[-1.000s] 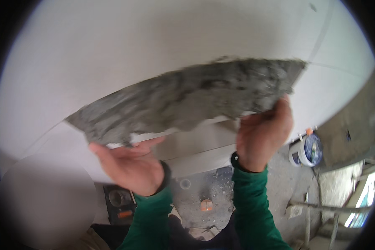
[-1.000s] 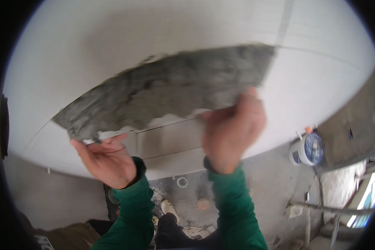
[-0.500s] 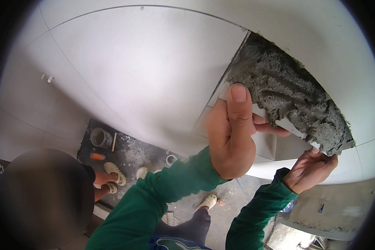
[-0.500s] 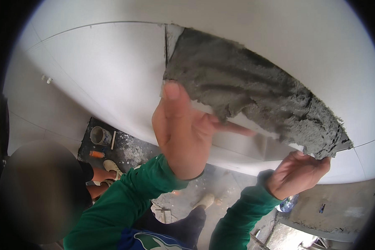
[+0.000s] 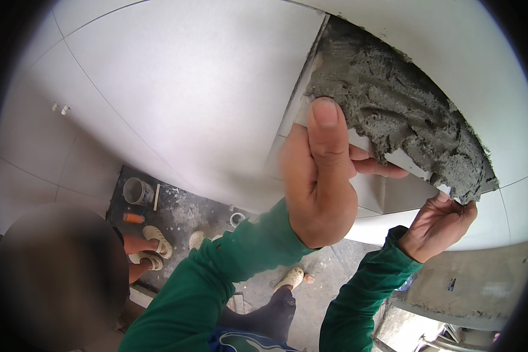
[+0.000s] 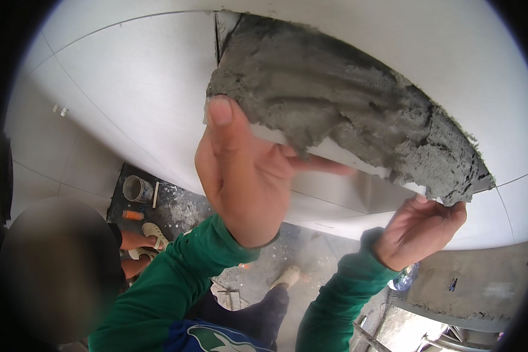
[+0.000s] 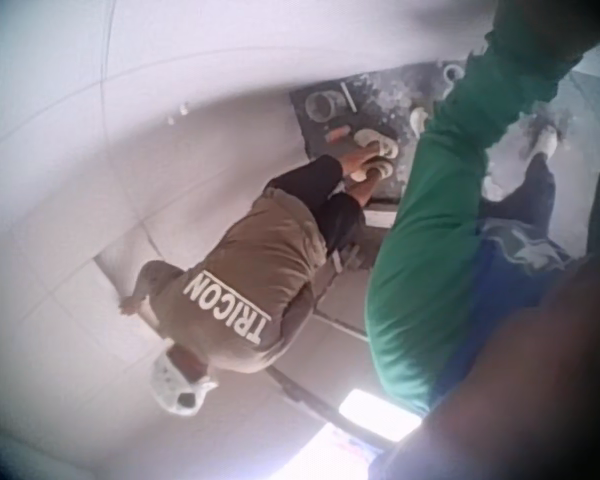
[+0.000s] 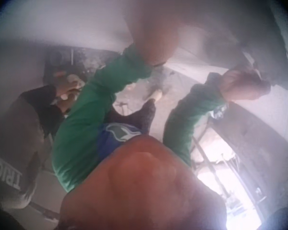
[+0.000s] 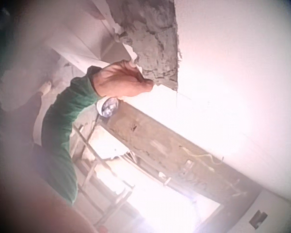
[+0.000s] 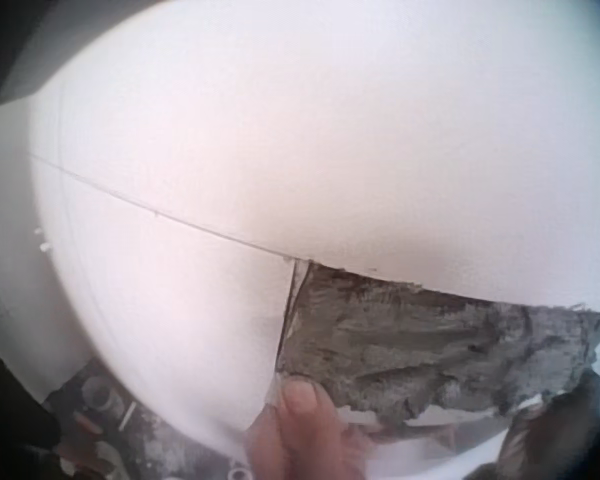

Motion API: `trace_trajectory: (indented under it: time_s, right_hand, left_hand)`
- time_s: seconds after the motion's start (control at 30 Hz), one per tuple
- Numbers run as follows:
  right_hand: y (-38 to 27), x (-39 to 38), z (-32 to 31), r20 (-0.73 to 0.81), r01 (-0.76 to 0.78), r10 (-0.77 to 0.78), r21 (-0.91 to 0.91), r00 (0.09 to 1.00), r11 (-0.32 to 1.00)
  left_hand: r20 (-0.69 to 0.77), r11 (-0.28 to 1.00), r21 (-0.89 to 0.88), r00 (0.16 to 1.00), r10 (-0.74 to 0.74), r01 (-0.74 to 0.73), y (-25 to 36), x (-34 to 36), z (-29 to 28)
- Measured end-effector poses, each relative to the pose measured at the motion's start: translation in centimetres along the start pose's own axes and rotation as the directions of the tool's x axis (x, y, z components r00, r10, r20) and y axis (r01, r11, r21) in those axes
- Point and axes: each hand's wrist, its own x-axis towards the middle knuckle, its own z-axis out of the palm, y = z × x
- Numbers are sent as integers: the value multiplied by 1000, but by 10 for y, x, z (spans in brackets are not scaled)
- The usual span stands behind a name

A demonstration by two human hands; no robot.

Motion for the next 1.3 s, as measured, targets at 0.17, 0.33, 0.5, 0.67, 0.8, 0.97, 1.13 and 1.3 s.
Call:
trace_trajectory:
  time_s: [0.17,0.33,0.5,0.67,0.8,0.97,1.13,1.3]
  right_hand:
    - [4,-1,1,-26,30,-31,-19,999,999]
    - [4,0,-1,-11,35,-36,-15,999,999]
    - [5,-1,-2,-20,38,-39,-27,999,999]
    - [9,-4,-3,8,34,-34,21,999,999]
    - [5,-1,1,-152,82,-93,-79,984,993]
    - [18,5,14,-287,104,-194,-300,938,948]
    - [-3,-6,27,-328,60,-84,-81,941,995]
    - [-13,-10,33,-300,72,-73,-16,951,997]
  left_hand:
    - [24,999,35,999,26,-27,-4,0,-6]
    - [16,999,22,999,28,-28,-3,0,-2]
    - [57,999,28,998,29,-31,-2,1,-8]
    - [27,999,41,999,22,-23,-2,-1,-11]
    - [17,997,-77,1000,16,-15,-10,-2,-4]
    - [-30,984,87,987,156,-153,-25,-3,-28]
    - [-158,893,394,941,299,-217,-27,2,-1]
    - [-176,914,360,949,263,-187,-23,0,-1]
